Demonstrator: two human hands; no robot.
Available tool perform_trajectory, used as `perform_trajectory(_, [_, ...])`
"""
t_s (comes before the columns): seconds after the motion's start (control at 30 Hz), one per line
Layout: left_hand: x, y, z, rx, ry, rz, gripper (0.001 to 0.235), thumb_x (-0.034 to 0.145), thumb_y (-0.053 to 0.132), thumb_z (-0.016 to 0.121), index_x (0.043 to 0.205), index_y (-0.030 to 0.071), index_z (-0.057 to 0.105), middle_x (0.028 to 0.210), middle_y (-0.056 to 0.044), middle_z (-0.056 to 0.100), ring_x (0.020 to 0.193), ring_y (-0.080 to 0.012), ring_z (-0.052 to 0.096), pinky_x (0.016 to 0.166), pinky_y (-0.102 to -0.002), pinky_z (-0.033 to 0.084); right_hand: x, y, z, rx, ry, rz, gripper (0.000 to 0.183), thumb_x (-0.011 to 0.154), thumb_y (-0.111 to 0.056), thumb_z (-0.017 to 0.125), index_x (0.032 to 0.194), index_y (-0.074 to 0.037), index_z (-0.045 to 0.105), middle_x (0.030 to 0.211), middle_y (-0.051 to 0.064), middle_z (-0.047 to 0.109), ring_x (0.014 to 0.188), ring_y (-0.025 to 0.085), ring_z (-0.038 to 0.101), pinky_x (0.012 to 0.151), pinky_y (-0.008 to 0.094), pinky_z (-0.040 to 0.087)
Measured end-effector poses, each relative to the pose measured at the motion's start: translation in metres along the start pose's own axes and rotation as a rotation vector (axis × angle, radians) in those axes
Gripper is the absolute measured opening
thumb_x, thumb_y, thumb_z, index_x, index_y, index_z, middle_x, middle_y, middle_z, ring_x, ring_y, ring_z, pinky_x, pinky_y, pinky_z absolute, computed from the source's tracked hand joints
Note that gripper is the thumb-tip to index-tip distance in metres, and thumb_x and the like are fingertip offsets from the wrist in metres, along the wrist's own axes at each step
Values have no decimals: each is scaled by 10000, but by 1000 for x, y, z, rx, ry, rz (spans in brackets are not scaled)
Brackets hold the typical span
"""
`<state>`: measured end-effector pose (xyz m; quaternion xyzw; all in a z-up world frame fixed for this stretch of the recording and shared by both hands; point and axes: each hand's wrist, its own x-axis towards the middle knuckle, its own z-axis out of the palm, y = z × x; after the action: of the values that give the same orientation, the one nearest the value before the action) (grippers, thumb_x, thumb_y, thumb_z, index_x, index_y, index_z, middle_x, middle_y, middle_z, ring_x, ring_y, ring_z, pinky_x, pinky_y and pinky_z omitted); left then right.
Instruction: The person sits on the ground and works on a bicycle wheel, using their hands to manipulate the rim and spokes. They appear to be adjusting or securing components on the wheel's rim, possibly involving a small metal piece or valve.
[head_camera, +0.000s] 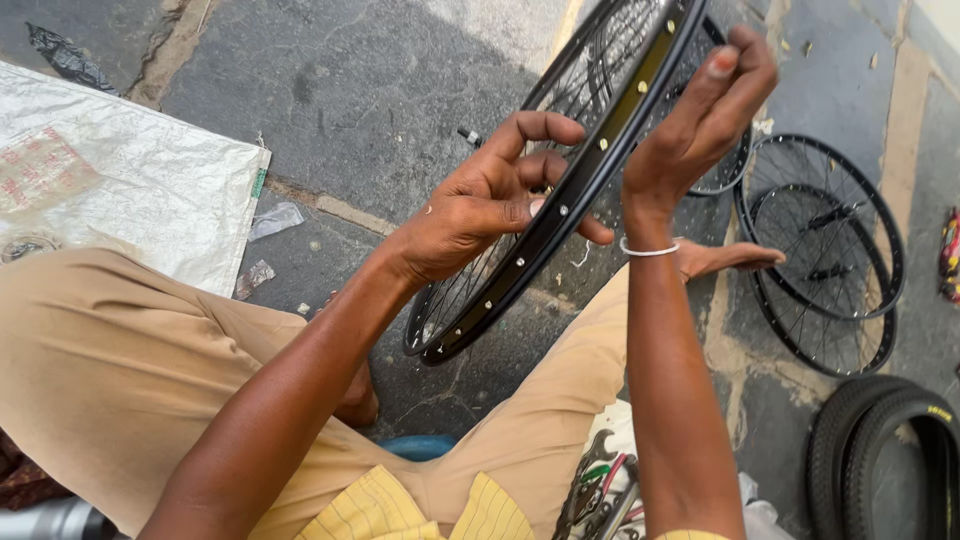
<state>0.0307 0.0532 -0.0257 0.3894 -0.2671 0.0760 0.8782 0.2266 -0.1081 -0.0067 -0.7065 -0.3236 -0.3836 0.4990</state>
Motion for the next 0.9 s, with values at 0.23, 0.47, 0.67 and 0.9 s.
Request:
perform_trajectory(0.23, [-1,1,4,-1,-33,-36,326,1114,302,588,1344,121,442,1012,-43,667,915,-183,760,871,-335,621,-286,59,-50,-419,-548,1121,390,1018,-348,505,981,-13,702,920,168,743,863,289,731,777,469,538])
perform_trajectory(0.47, [-14,13,43,634,330,75,372,1148,366,533,1372,78,462,1016,-59,594,796,-95,579,685,-242,546,-392,51,-63,-697,-874,1008,365,871,-303,676,1151,-70,706,1124,244,640,1069,443,620,915,543,501])
perform_trajectory(0.67, [-60,0,79,1178,580,124,333,1234,311,460,1452,78,557,982,-50,576,830,-79,556,712,-229,470,-405,49,-63,-891,-1027,815,485,732,-243,830,1129,-20,666,1164,235,629,1129,425,596,911,507,509])
perform_trajectory(0.9, [-75,18,101,555,572,-8,462,1079,244,580,1490,33,554,712,14,564,537,-64,493,450,-238,397,-306,-10,-103,72,34,1408,345,825,-313,843,969,-48,674,842,26,669,681,131,642,552,310,486])
